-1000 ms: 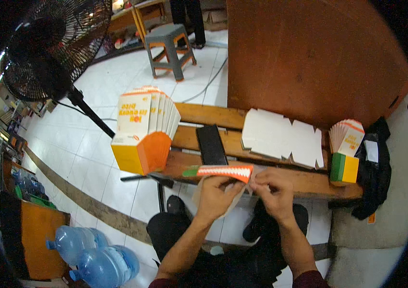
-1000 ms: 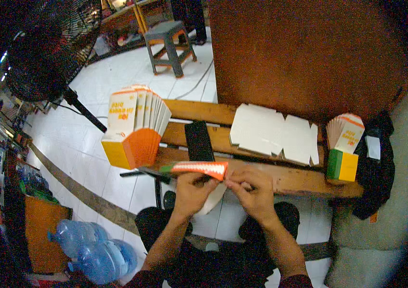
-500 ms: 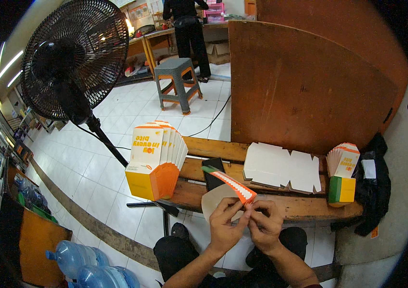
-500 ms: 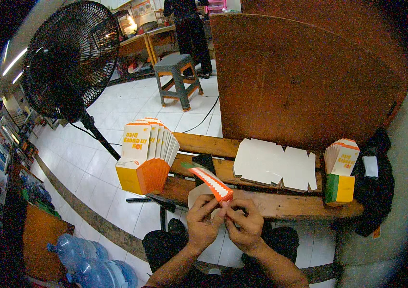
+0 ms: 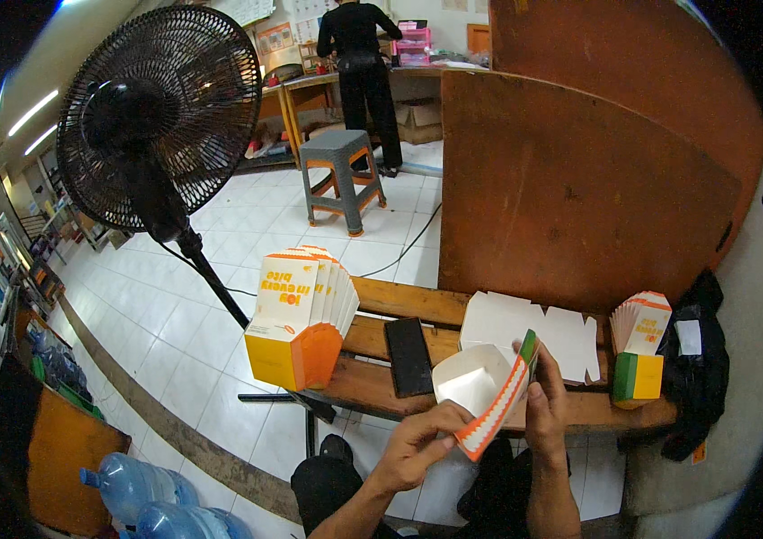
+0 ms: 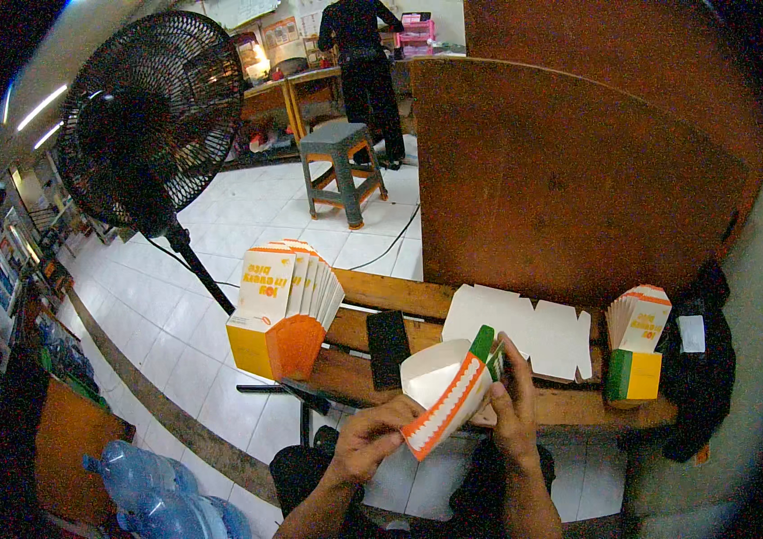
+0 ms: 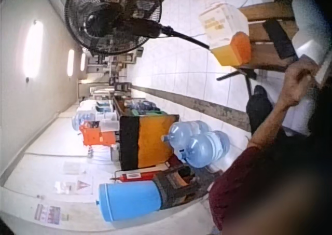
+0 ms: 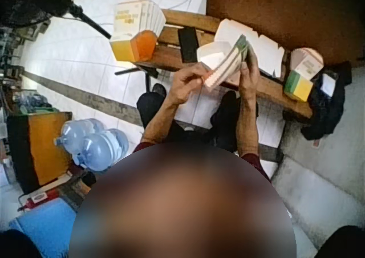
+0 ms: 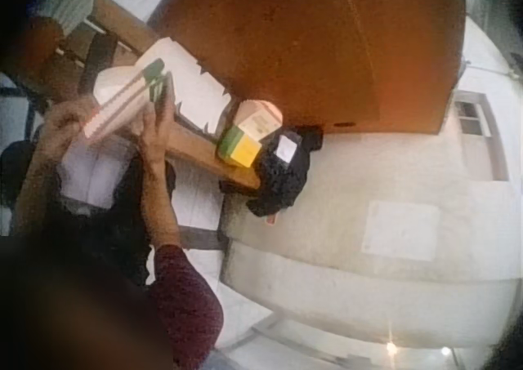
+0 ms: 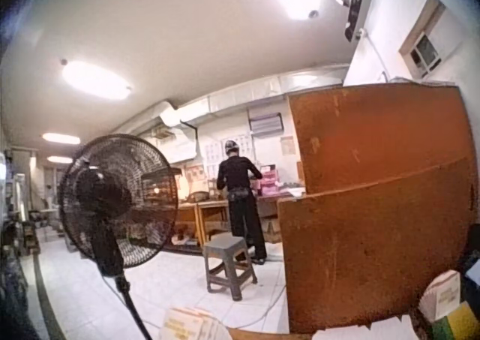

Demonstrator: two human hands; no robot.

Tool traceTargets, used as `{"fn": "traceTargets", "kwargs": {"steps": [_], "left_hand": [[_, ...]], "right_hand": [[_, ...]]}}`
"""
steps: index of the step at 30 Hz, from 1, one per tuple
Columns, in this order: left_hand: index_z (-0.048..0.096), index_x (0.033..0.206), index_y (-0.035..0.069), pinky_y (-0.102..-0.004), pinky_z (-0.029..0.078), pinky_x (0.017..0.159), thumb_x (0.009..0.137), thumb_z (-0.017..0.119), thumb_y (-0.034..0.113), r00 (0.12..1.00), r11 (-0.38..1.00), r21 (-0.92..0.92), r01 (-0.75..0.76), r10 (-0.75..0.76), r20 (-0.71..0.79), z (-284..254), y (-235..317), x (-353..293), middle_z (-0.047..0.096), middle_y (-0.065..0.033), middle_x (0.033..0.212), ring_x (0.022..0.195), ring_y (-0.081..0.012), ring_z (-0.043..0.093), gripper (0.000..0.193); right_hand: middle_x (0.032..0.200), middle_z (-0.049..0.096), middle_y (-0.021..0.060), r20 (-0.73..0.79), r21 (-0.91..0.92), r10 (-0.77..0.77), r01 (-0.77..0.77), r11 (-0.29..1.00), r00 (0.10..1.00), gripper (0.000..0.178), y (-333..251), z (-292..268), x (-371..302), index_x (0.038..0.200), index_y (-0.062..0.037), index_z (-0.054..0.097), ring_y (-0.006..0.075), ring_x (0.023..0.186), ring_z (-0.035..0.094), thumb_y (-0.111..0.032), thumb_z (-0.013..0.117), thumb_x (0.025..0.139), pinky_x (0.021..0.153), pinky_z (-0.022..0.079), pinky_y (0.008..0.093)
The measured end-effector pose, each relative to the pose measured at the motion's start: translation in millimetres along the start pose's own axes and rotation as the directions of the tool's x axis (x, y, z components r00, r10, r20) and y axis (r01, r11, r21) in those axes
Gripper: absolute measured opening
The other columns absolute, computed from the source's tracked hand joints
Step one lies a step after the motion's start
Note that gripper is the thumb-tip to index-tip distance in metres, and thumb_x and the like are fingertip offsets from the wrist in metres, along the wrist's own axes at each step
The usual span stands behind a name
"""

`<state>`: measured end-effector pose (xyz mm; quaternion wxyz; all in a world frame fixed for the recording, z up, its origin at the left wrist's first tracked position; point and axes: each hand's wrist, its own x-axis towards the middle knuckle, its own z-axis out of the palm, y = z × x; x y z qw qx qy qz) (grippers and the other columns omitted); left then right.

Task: The person folds flat cardboard pieces into small rectangular boxes by hand. They fold the sides, tuck flaps, and stack the finished boxes on the right side of the bench. The process is repeated continuously throughout the clip.

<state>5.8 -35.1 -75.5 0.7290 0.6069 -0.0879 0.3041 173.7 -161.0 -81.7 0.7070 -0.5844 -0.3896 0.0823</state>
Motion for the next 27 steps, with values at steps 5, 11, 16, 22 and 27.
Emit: {"fn": "traceTargets", "kwargs": {"steps": [5,11,16,22,27], "left_hand": [[0.064,0.100,-0.002,-0.0371,0.042,0.093,0.085,0.042,0.003,0.970,0.932,0.362,-0.035,0.118,-0.210,-21,-15,15,0.064,-0.0139,0.102,0.099,-0.0243,0.056,0.027],[0.066,0.102,0.001,-0.0444,0.039,0.101,0.088,0.052,0.010,0.954,0.758,0.652,-0.008,0.202,-0.223,-10,-3,24,0.065,-0.0145,0.098,0.103,-0.0281,0.059,0.021],[0.066,0.098,0.001,-0.0525,0.036,0.103,0.082,0.070,0.012,0.909,0.704,0.707,0.072,0.245,-0.336,11,-14,22,0.065,-0.0146,0.094,0.096,-0.0289,0.063,0.020],[0.062,0.087,0.000,-0.0406,0.044,0.081,0.078,0.072,0.007,0.777,0.731,0.642,0.231,0.258,-0.573,6,-23,17,0.059,-0.0123,0.084,0.078,-0.0257,0.058,0.015],[0.062,0.088,-0.001,-0.0365,0.042,0.070,0.076,0.072,0.005,0.757,0.679,0.704,0.206,0.345,-0.555,4,-15,18,0.056,-0.0115,0.082,0.077,-0.0252,0.054,0.016]], "right_hand": [[0.093,0.063,0.0084,-0.095,0.102,-0.031,0.040,0.994,0.995,0.018,-7,-6,-3,0.100,-0.0004,0.062,0.0181,0.089,0.059,-0.006,0.065,0.083,0.083,0.046,0.0303],[0.086,0.062,0.0093,-0.026,-0.390,-0.226,0.199,0.899,0.974,0.017,-21,5,-3,0.089,-0.0030,0.067,0.0237,0.083,0.059,0.000,0.073,0.073,0.081,0.044,0.0347],[0.088,0.061,0.0093,0.048,-0.500,-0.238,0.230,0.835,0.970,0.021,-26,24,-11,0.090,-0.0030,0.066,0.0221,0.086,0.057,-0.001,0.075,0.071,0.081,0.043,0.0358],[0.084,0.066,0.0067,0.144,-0.381,-0.192,0.234,0.894,0.971,0.024,-21,41,-21,0.088,-0.0065,0.063,0.0214,0.083,0.064,0.000,0.074,0.068,0.099,0.036,0.0457],[0.083,0.066,0.0055,0.188,-0.327,-0.181,0.236,0.915,0.965,0.025,-20,49,-23,0.087,-0.0082,0.064,0.0208,0.082,0.064,0.006,0.071,0.068,0.097,0.037,0.0447]]}}
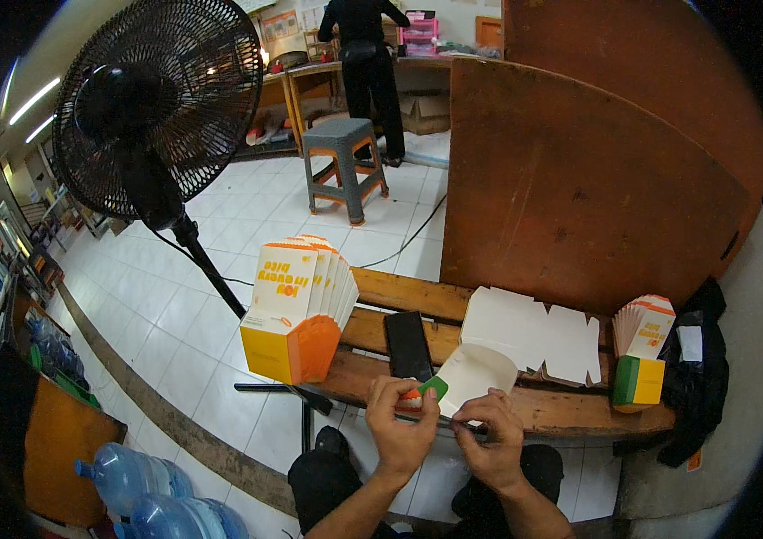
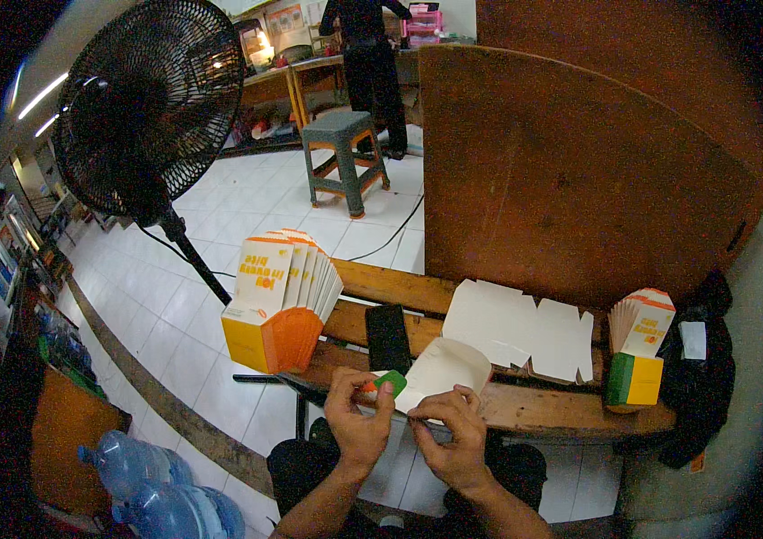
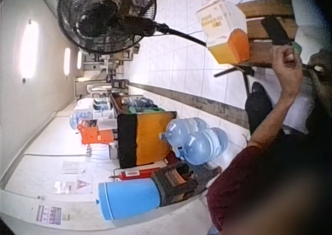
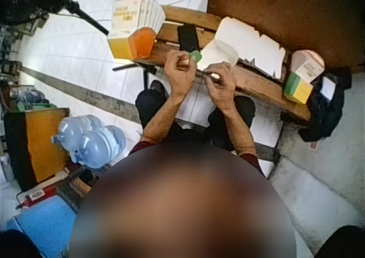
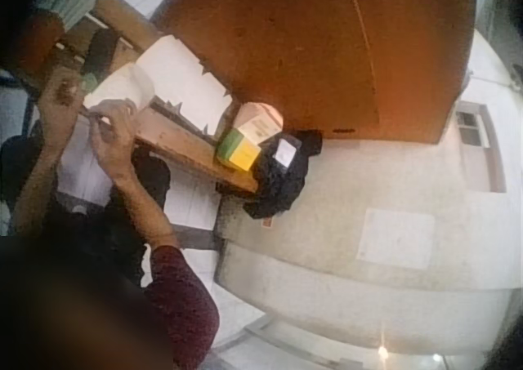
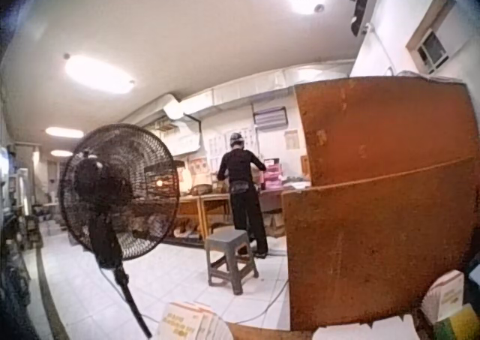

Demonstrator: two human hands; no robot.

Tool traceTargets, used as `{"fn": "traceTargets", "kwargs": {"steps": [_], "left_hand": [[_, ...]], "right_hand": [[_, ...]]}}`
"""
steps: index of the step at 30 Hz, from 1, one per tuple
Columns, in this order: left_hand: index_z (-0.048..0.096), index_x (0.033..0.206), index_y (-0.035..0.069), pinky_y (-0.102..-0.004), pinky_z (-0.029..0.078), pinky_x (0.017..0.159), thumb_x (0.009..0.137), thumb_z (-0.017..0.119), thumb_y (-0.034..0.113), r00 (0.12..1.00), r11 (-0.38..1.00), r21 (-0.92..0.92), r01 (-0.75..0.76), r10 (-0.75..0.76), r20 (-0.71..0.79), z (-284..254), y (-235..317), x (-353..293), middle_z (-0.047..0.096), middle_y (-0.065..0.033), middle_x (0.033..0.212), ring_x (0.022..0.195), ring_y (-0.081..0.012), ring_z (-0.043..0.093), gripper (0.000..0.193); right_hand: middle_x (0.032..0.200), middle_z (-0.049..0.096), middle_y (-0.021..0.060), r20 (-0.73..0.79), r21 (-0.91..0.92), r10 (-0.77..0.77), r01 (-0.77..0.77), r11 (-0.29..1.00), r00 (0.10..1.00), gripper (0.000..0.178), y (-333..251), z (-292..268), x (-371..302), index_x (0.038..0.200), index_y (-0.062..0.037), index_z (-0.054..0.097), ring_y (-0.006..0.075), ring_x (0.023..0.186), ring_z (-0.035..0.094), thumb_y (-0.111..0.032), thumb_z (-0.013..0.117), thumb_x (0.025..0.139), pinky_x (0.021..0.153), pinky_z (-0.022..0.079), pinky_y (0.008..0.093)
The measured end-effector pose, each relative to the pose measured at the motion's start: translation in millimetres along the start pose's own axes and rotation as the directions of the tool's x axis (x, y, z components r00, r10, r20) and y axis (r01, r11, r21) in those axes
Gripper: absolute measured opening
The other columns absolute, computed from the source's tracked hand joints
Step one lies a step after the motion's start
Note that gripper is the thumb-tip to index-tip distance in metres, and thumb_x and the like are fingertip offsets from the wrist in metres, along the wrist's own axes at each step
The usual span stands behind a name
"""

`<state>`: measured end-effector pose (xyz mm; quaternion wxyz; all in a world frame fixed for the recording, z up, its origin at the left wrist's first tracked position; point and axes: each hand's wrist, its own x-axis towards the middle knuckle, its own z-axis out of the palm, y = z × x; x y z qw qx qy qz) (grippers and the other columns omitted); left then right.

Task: The person folds flat cardboard pieces into small rectangular boxes by hand. They fold the sides, tuck flaps, and stack the finished boxes on the right side of the bench. The process is repeated continuously throughout the clip.

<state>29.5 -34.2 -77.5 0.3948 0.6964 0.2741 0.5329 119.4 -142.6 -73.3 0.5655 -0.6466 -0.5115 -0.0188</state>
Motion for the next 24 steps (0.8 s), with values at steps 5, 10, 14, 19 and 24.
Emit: {"fn": "traceTargets", "kwargs": {"steps": [5,10,14,19,24], "left_hand": [[0.064,0.092,-0.002,-0.0290,0.044,0.069,0.078,0.070,0.003,0.991,0.990,0.104,-0.096,0.085,0.101,-6,5,0,0.054,-0.0100,0.085,0.078,-0.0203,0.054,0.016],[0.068,0.097,-0.001,-0.0289,0.042,0.071,0.077,0.070,0.001,0.981,0.999,0.043,-0.026,0.017,0.194,-8,9,-1,0.054,-0.0090,0.083,0.079,-0.0194,0.052,0.020],[0.071,0.095,0.001,-0.0333,0.042,0.069,0.075,0.071,0.003,0.956,0.998,0.051,-0.019,0.003,0.293,-11,13,3,0.055,-0.0088,0.080,0.079,-0.0222,0.052,0.021],[0.071,0.097,0.002,-0.0334,0.042,0.070,0.075,0.071,0.005,0.859,0.999,-0.042,-0.001,0.023,0.512,-22,7,15,0.056,-0.0083,0.081,0.081,-0.0222,0.053,0.023],[0.071,0.102,0.003,-0.0319,0.041,0.074,0.071,0.070,0.002,0.798,0.992,-0.028,-0.126,0.118,0.591,-25,3,18,0.056,-0.0082,0.081,0.078,-0.0197,0.055,0.031]], "right_hand": [[0.084,0.066,0.0031,-0.175,-0.026,-0.093,0.090,0.996,0.980,0.025,4,0,1,0.085,-0.0112,0.067,0.0201,0.082,0.062,0.005,0.073,0.067,0.097,0.034,0.0421],[0.087,0.066,0.0013,-0.195,-0.146,-0.228,0.202,0.969,0.954,0.027,6,0,-2,0.088,-0.0129,0.068,0.0203,0.085,0.061,0.004,0.073,0.067,0.098,0.033,0.0429],[0.089,0.067,0.0009,-0.188,-0.222,-0.282,0.239,0.945,0.941,0.029,6,-2,1,0.089,-0.0141,0.068,0.0208,0.086,0.061,0.001,0.076,0.066,0.096,0.035,0.0430],[0.088,0.068,-0.0004,-0.102,-0.176,-0.276,0.256,0.951,0.956,0.026,7,-8,8,0.086,-0.0148,0.070,0.0202,0.086,0.061,0.000,0.077,0.065,0.095,0.036,0.0427],[0.088,0.069,-0.0009,-0.032,-0.159,-0.225,0.217,0.963,0.974,0.022,10,-13,9,0.081,-0.0157,0.072,0.0200,0.088,0.061,-0.001,0.077,0.065,0.095,0.036,0.0433]]}}
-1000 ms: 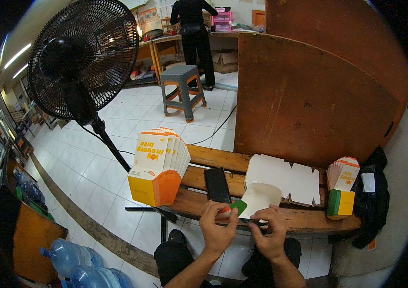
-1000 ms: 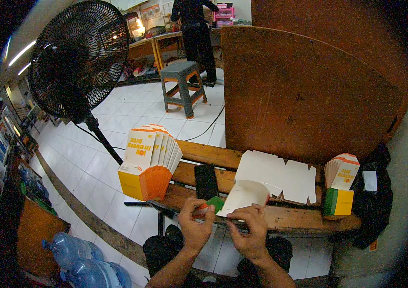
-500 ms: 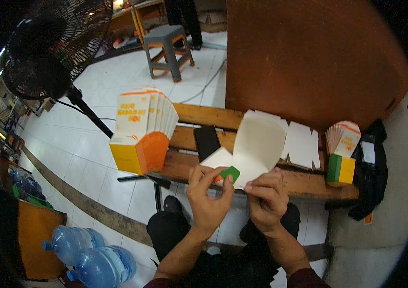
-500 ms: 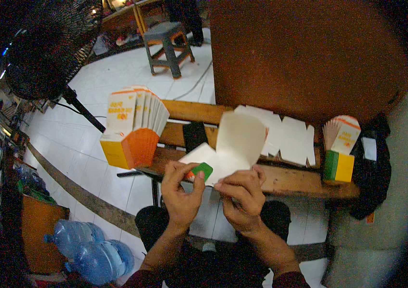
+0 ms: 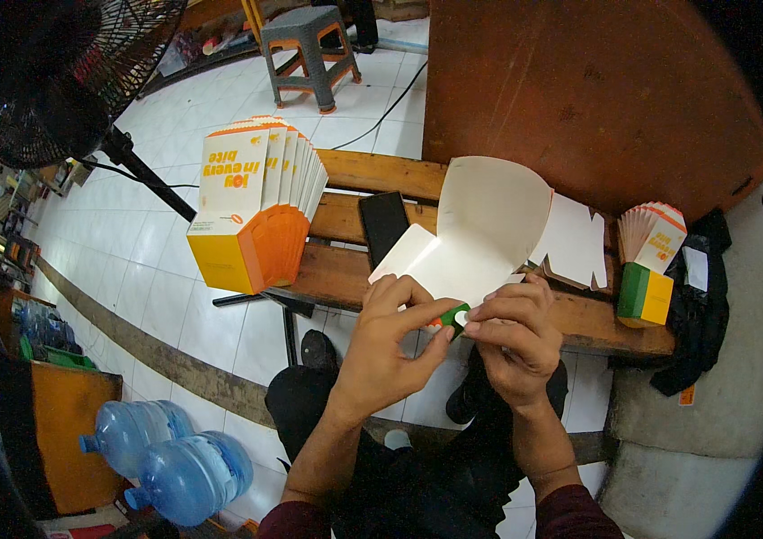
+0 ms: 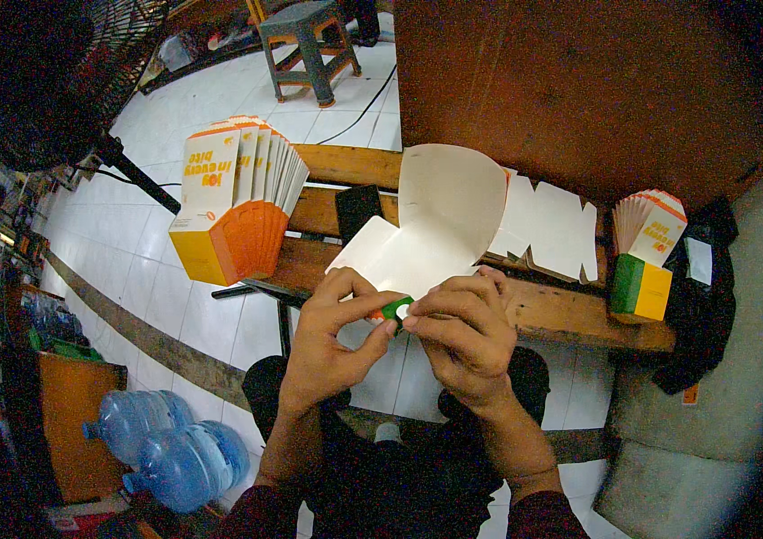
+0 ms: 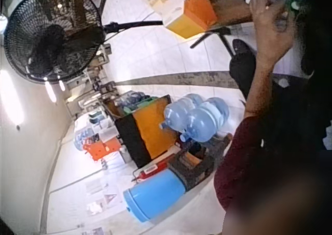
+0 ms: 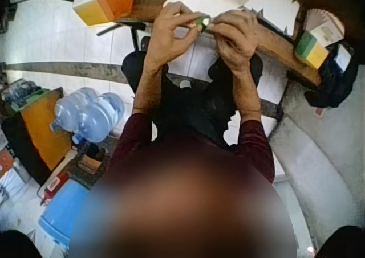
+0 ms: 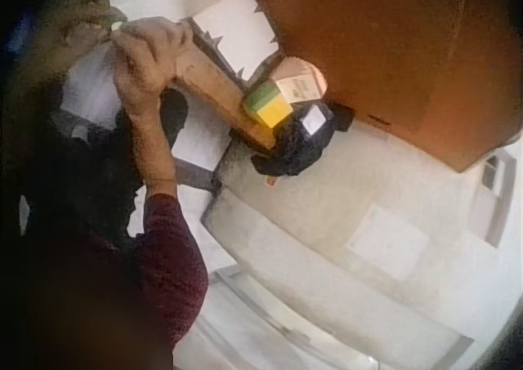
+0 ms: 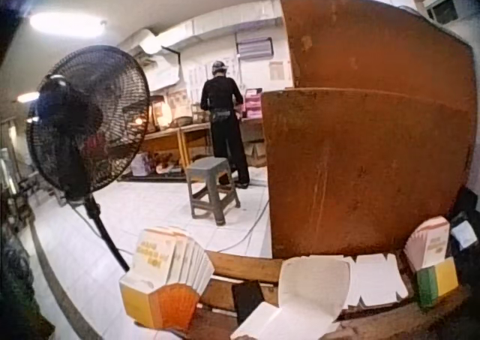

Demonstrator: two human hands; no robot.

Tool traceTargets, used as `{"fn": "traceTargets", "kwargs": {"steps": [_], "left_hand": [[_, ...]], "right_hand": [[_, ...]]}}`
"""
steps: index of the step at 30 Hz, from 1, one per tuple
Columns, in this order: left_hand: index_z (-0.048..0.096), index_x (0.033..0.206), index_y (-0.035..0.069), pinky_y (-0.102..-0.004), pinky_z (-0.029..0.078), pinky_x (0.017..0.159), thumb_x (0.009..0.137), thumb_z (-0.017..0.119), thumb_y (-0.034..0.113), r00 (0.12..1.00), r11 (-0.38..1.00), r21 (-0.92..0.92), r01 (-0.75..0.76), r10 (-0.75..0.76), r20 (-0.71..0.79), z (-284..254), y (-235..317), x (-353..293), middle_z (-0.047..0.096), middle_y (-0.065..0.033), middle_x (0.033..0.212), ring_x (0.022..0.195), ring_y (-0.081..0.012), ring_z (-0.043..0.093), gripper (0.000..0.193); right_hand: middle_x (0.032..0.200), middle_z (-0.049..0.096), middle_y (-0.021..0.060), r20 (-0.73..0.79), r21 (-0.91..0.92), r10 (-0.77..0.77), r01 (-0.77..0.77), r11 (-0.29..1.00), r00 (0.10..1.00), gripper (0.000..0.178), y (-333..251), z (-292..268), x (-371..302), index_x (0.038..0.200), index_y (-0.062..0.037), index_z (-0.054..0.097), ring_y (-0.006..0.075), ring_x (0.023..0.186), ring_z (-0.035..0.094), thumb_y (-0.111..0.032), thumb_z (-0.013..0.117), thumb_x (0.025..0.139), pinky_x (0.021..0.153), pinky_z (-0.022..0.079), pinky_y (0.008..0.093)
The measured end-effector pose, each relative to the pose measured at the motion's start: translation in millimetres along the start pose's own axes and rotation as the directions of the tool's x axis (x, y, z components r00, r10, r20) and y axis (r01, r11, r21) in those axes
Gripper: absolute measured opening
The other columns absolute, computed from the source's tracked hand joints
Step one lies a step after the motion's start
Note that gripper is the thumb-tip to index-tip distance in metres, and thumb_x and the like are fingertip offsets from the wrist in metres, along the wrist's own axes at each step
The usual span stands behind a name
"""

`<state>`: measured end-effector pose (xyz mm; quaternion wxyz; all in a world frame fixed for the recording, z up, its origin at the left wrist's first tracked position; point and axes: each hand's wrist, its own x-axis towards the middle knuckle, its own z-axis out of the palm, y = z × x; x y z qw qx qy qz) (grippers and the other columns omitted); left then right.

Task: The person folds flat cardboard pieces into small rectangular boxes by hand. They fold the sides, tuck flaps, and stack the finished boxes on the right side of the bench. The process is repeated continuously throughout the clip.

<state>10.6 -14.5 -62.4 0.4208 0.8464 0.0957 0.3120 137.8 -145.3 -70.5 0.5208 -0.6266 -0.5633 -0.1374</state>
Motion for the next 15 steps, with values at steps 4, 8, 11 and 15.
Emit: {"fn": "traceTargets", "kwargs": {"steps": [4,8,11,15], "left_hand": [[0.072,0.102,0.004,-0.0336,0.040,0.075,0.070,0.070,0.003,0.999,0.998,0.067,-0.010,0.008,0.040,0.4,0.5,-0.2,0.055,-0.0086,0.081,0.079,-0.0221,0.055,0.032],[0.072,0.101,0.005,-0.0348,0.040,0.075,0.070,0.069,0.004,0.998,0.995,0.098,-0.025,0.020,0.054,-0.2,-0.8,0.4,0.053,-0.0085,0.080,0.080,-0.0240,0.054,0.032],[0.072,0.100,0.005,-0.0354,0.040,0.075,0.069,0.069,0.004,0.997,0.996,0.083,-0.024,0.018,0.071,0.1,-2.1,0.9,0.053,-0.0084,0.080,0.080,-0.0239,0.053,0.031],[0.071,0.099,0.005,-0.0366,0.039,0.078,0.069,0.068,0.003,0.995,0.993,0.110,-0.038,0.027,0.099,0.4,-1.4,0.1,0.052,-0.0080,0.080,0.082,-0.0245,0.052,0.030]], "right_hand": [[0.089,0.069,-0.0025,0.091,-0.003,0.003,-0.003,1.000,0.996,0.023,2.7,-3.6,0.0,0.080,-0.0177,0.072,0.0192,0.089,0.061,-0.003,0.078,0.064,0.095,0.036,0.0454],[0.089,0.069,-0.0056,0.160,-0.008,0.001,0.001,1.000,0.987,0.023,5.2,-7.3,1.0,0.080,-0.0202,0.072,0.0180,0.089,0.061,-0.006,0.079,0.063,0.096,0.035,0.0470],[0.088,0.069,-0.0069,0.179,-0.045,-0.002,0.010,0.999,0.984,0.023,5.6,-7.6,1.4,0.079,-0.0209,0.072,0.0175,0.090,0.061,-0.006,0.079,0.062,0.095,0.035,0.0467],[0.087,0.068,-0.0046,0.178,-0.032,0.015,-0.009,0.999,0.984,0.022,4.1,-5.9,0.9,0.079,-0.0192,0.072,0.0175,0.086,0.060,-0.006,0.079,0.063,0.092,0.036,0.0457]]}}
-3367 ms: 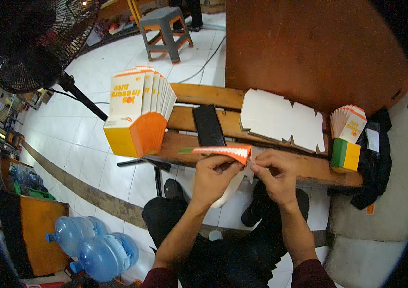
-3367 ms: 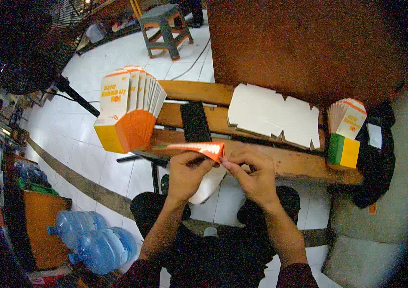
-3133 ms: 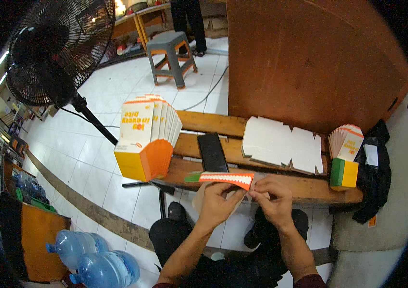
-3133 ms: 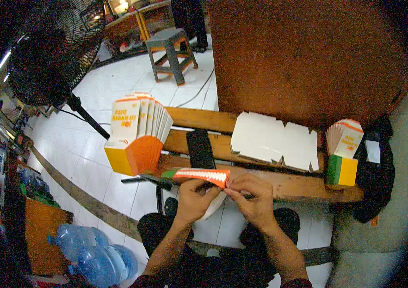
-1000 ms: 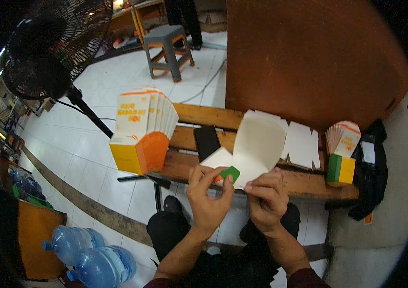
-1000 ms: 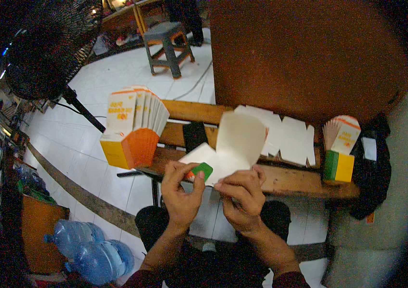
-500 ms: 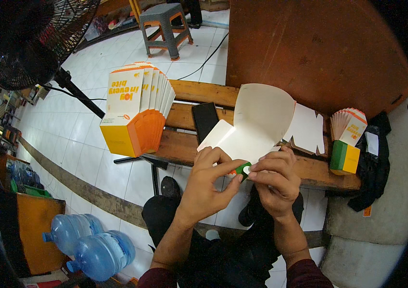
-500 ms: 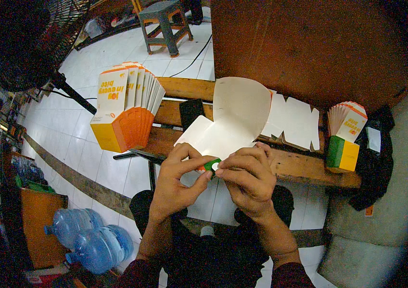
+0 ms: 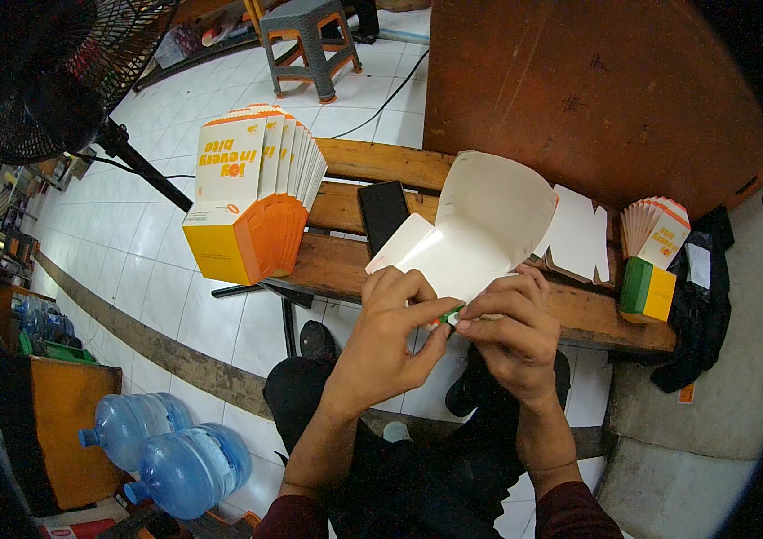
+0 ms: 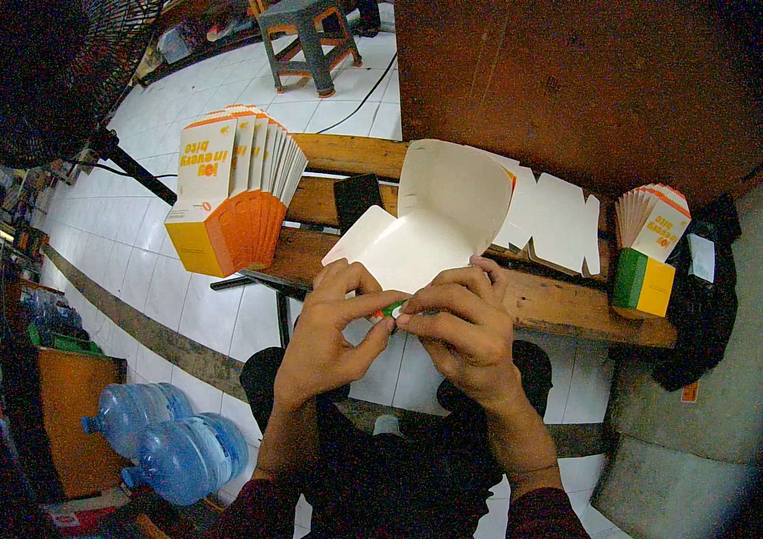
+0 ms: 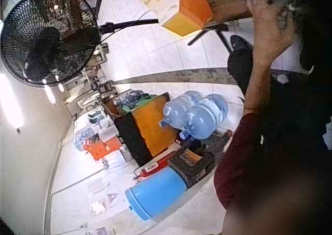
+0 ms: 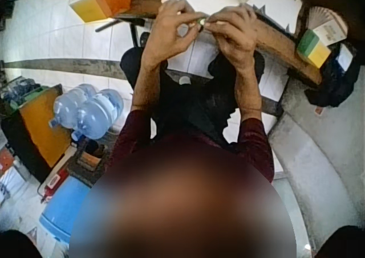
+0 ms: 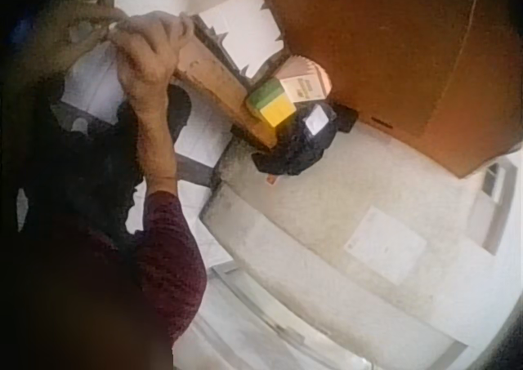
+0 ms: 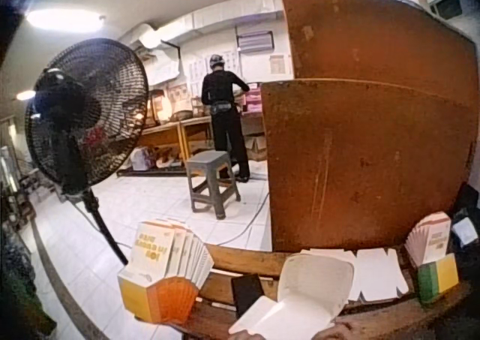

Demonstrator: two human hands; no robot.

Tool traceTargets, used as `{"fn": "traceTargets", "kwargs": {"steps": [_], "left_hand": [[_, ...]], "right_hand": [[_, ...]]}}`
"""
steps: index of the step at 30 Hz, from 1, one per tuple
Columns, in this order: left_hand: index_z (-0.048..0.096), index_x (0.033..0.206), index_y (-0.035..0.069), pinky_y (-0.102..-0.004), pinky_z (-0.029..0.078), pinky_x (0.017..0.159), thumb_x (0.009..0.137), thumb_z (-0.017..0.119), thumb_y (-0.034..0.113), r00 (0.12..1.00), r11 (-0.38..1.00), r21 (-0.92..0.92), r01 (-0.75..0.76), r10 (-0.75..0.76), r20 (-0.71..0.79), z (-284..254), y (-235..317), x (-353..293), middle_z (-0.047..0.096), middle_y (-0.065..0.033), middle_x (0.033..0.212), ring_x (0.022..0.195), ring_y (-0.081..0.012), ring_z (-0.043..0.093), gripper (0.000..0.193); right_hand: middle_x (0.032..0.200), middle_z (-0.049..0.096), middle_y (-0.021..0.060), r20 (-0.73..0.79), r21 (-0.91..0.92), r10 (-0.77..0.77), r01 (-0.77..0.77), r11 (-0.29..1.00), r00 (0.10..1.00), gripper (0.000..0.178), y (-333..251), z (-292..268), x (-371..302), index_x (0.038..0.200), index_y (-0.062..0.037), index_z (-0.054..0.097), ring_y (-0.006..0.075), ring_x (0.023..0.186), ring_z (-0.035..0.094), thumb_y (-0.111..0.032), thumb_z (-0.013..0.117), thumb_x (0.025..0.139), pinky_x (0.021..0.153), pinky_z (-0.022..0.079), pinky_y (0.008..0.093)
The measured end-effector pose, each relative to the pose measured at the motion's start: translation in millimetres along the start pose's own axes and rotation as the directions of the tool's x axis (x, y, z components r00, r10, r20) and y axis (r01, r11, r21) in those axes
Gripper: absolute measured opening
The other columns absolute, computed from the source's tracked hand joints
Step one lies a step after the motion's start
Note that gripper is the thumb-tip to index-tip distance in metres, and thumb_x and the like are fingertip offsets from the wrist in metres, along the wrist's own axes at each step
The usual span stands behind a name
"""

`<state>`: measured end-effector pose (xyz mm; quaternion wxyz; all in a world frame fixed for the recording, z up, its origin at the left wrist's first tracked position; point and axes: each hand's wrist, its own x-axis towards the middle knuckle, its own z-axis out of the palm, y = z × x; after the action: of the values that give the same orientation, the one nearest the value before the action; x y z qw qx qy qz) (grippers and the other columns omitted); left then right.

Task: The person folds flat cardboard pieces into small rectangular boxes by hand. They fold the sides, tuck flaps, and stack the finished boxes on the right side of the bench. The process is repeated continuously throughout the clip.

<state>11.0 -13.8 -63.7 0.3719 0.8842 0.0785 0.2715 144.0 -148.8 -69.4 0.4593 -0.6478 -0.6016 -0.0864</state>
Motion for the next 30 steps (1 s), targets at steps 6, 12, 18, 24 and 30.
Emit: {"fn": "traceTargets", "kwargs": {"steps": [6,12,18,24,30], "left_hand": [[0.070,0.101,0.005,-0.0391,0.036,0.084,0.068,0.064,0.003,0.996,0.999,-0.006,-0.033,0.033,0.080,-2,0,-2,0.051,-0.0085,0.081,0.086,-0.0267,0.049,0.034],[0.067,0.097,0.003,-0.0448,0.032,0.095,0.068,0.061,0.001,0.990,0.999,0.032,-0.037,0.033,0.135,3,1,-5,0.050,-0.0096,0.086,0.089,-0.0278,0.048,0.030],[0.068,0.097,0.006,-0.0467,0.032,0.096,0.066,0.062,0.003,0.988,0.994,0.100,-0.047,0.031,0.152,4,2,-6,0.051,-0.0089,0.084,0.090,-0.0276,0.049,0.031],[0.069,0.097,0.008,-0.0554,0.025,0.107,0.059,0.061,0.005,0.976,0.983,0.119,-0.139,0.115,0.185,8,19,-7,0.052,-0.0082,0.084,0.095,-0.0296,0.050,0.039],[0.057,0.123,0.001,-0.0515,0.022,0.113,0.070,0.062,0.007,0.966,0.998,0.035,-0.059,0.066,-0.251,17,13,-4,0.058,-0.0159,0.111,0.114,-0.0385,0.048,0.053]], "right_hand": [[0.083,0.065,-0.0016,0.040,0.068,0.122,-0.124,0.990,0.992,0.020,-2,1,-2,0.077,-0.0154,0.072,0.0176,0.082,0.060,-0.004,0.079,0.063,0.083,0.039,0.0390],[0.083,0.064,-0.0007,0.138,0.087,0.192,-0.205,0.975,0.972,0.021,1,0,-3,0.077,-0.0143,0.073,0.0181,0.082,0.061,-0.003,0.080,0.061,0.080,0.041,0.0376],[0.085,0.065,0.0025,0.236,0.197,0.254,-0.302,0.933,0.938,0.027,8,-3,-6,0.087,-0.0084,0.070,0.0158,0.080,0.062,-0.001,0.080,0.063,0.073,0.046,0.0301],[0.094,0.065,0.0060,0.490,0.478,0.391,-0.615,0.627,0.779,0.056,13,-9,-7,0.119,-0.0018,0.054,0.0119,0.077,0.062,0.004,0.078,0.069,0.073,0.051,0.0264],[0.084,0.065,0.0057,0.381,0.664,0.538,-0.628,0.406,0.752,0.045,6,2,-14,0.116,0.0009,0.054,0.0104,0.078,0.062,0.004,0.074,0.076,0.077,0.052,0.0252]]}}
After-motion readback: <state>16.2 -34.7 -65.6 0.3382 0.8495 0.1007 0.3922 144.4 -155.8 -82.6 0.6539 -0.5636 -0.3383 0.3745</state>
